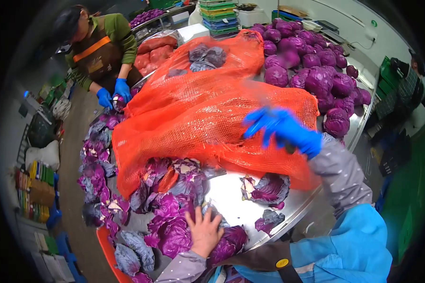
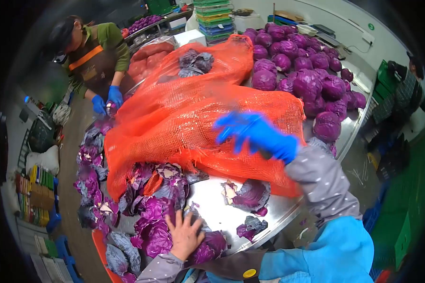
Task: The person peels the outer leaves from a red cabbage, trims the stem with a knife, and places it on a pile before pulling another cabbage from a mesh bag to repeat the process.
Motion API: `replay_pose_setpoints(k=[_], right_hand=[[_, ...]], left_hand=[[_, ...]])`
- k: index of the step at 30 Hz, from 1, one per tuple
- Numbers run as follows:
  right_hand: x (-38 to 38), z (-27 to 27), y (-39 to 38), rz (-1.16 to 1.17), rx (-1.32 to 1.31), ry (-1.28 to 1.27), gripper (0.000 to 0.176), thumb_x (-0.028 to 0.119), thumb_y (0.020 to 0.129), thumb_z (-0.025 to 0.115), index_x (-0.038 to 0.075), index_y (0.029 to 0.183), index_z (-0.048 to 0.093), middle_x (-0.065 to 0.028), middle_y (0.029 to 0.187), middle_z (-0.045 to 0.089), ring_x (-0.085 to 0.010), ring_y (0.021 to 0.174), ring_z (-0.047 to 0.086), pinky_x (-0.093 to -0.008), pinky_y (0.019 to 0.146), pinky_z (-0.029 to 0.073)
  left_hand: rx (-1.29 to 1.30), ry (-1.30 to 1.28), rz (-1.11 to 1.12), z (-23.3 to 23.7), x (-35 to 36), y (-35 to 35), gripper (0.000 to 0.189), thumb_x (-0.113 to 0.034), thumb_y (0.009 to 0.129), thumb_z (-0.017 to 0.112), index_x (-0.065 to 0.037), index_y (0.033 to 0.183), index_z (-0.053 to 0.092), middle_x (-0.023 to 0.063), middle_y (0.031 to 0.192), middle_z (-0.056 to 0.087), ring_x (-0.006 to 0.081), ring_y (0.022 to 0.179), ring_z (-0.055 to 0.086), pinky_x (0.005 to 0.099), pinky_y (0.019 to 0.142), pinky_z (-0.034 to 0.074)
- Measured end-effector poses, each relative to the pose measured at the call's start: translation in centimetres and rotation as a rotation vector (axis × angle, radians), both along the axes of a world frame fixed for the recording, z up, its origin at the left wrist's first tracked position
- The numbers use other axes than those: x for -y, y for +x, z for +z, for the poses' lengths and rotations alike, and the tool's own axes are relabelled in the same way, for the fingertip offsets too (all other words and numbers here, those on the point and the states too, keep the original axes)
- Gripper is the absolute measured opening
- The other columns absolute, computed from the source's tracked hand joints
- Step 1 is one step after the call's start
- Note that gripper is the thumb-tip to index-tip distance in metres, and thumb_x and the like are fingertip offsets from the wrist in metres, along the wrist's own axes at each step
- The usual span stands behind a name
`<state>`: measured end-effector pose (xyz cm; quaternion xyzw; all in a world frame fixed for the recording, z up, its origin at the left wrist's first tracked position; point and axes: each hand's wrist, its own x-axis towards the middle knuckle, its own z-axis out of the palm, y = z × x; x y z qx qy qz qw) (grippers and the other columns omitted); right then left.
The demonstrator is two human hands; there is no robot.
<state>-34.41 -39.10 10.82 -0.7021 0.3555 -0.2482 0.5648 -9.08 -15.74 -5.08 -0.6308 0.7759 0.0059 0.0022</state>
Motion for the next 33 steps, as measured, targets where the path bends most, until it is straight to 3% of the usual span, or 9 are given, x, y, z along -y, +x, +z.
replay_pose_setpoints(k=[3, 8, 9, 10, 13, 18, 26, 30, 33], right_hand=[[-1.0, -6.9, 7.0, 0.33, -0.122, -0.108, 0.048, 0.041, 0.085, 0.06, 0.006, 0.118, 0.059, -0.0146, 0.108, 0.064, -0.0269, 0.097, 0.062, -0.0366, 0.088, 0.046], [5.9, -7.6, 9.5, -0.006, -0.485, -0.401, 0.044, 0.034, 0.08, 0.064, 0.003, 0.11, 0.058, -0.0148, 0.088, 0.066, -0.028, 0.078, 0.064, -0.0376, 0.075, 0.05], [9.0, -7.8, 7.6, -0.039, -0.345, -0.241, 0.046, 0.032, 0.079, 0.066, 0.005, 0.114, 0.057, -0.0103, 0.088, 0.065, -0.0189, 0.079, 0.062, -0.0347, 0.072, 0.05], [11.3, -7.8, 5.3, -0.166, -0.236, -0.531, 0.033, 0.032, 0.081, 0.06, 0.005, 0.099, 0.063, -0.0159, 0.087, 0.065, -0.023, 0.076, 0.063, -0.0351, 0.068, 0.049], [14.1, -4.0, 0.0, -0.587, -0.128, -0.207, 0.054, 0.028, 0.084, 0.062, 0.009, 0.131, 0.045, -0.0062, 0.085, 0.06, -0.0122, 0.062, 0.053, -0.0281, 0.052, 0.045], [14.5, -7.6, -0.9, -0.489, -0.076, -0.419, 0.05, 0.033, 0.085, 0.06, 0.007, 0.126, 0.048, -0.008, 0.079, 0.059, -0.0127, 0.056, 0.051, -0.0281, 0.047, 0.043], [14.7, -10.3, -1.6, -0.26, -0.343, 0.19, 0.051, 0.057, 0.085, 0.053, 0.008, 0.102, 0.057, -0.0047, 0.076, 0.056, -0.0147, 0.062, 0.054, -0.0327, 0.05, 0.047], [13.4, -10.5, -0.5, -0.236, -0.146, 0.289, 0.059, 0.055, 0.091, 0.044, 0.006, 0.125, 0.05, -0.0076, 0.103, 0.059, -0.0175, 0.087, 0.056, -0.035, 0.073, 0.049], [14.0, -11.7, -0.3, -0.294, -0.142, 0.241, 0.068, 0.052, 0.093, 0.041, 0.008, 0.143, 0.029, -0.007, 0.136, 0.043, -0.0173, 0.126, 0.037, -0.0343, 0.103, 0.034]], left_hand=[[-0.057, -0.043, 0.155, 0.9, -0.7, 2.3, 0.041, -0.043, 0.069, 0.068, -0.024, 0.105, 0.063, 0.0054, 0.121, 0.051, 0.0342, 0.126, 0.032, 0.0738, 0.097, 0.008], [0.031, -0.073, 0.361, 0.3, -2.4, 7.2, 0.046, -0.04, 0.063, 0.073, -0.023, 0.104, 0.064, 0.0055, 0.119, 0.05, 0.0353, 0.128, 0.03, 0.0721, 0.099, 0.009], [0.058, -0.057, 0.423, 0.4, -2.8, 8.7, 0.046, -0.039, 0.063, 0.073, -0.023, 0.105, 0.063, 0.0055, 0.12, 0.05, 0.0352, 0.128, 0.03, 0.0724, 0.099, 0.009], [0.083, -0.041, 0.486, 0.5, -3.2, 10.3, 0.047, -0.038, 0.063, 0.074, -0.023, 0.105, 0.063, 0.0055, 0.121, 0.049, 0.0351, 0.129, 0.029, 0.0726, 0.099, 0.01], [0.1, 0.026, 0.671, 1.0, -3.9, 15.0, 0.047, -0.035, 0.063, 0.074, -0.021, 0.106, 0.06, 0.0067, 0.121, 0.048, 0.0355, 0.128, 0.029, 0.0744, 0.097, 0.011], [-0.371, -0.374, 0.405, 6.6, 2.7, 12.9, 0.024, -0.011, 0.072, 0.068, -0.005, 0.094, 0.061, 0.0105, 0.101, 0.059, 0.03, 0.097, 0.054, 0.0414, 0.083, 0.041], [-0.832, -0.129, -0.012, 5.8, 17.3, 1.9, 0.036, -0.017, 0.083, 0.057, 0.002, 0.115, 0.055, 0.0201, 0.11, 0.058, 0.0352, 0.102, 0.057, 0.039, 0.088, 0.045], [-1.015, -0.022, 0.207, 0.0, 25.0, 1.1, 0.044, -0.024, 0.084, 0.056, 0.001, 0.12, 0.053, 0.0243, 0.119, 0.054, 0.0371, 0.11, 0.054, 0.0398, 0.093, 0.041], [-1.19, 0.221, 0.463, -1.5, 28.7, 1.6, 0.049, -0.032, 0.086, 0.055, -0.001, 0.124, 0.052, 0.0245, 0.126, 0.052, 0.0347, 0.115, 0.052, 0.0393, 0.098, 0.039]])
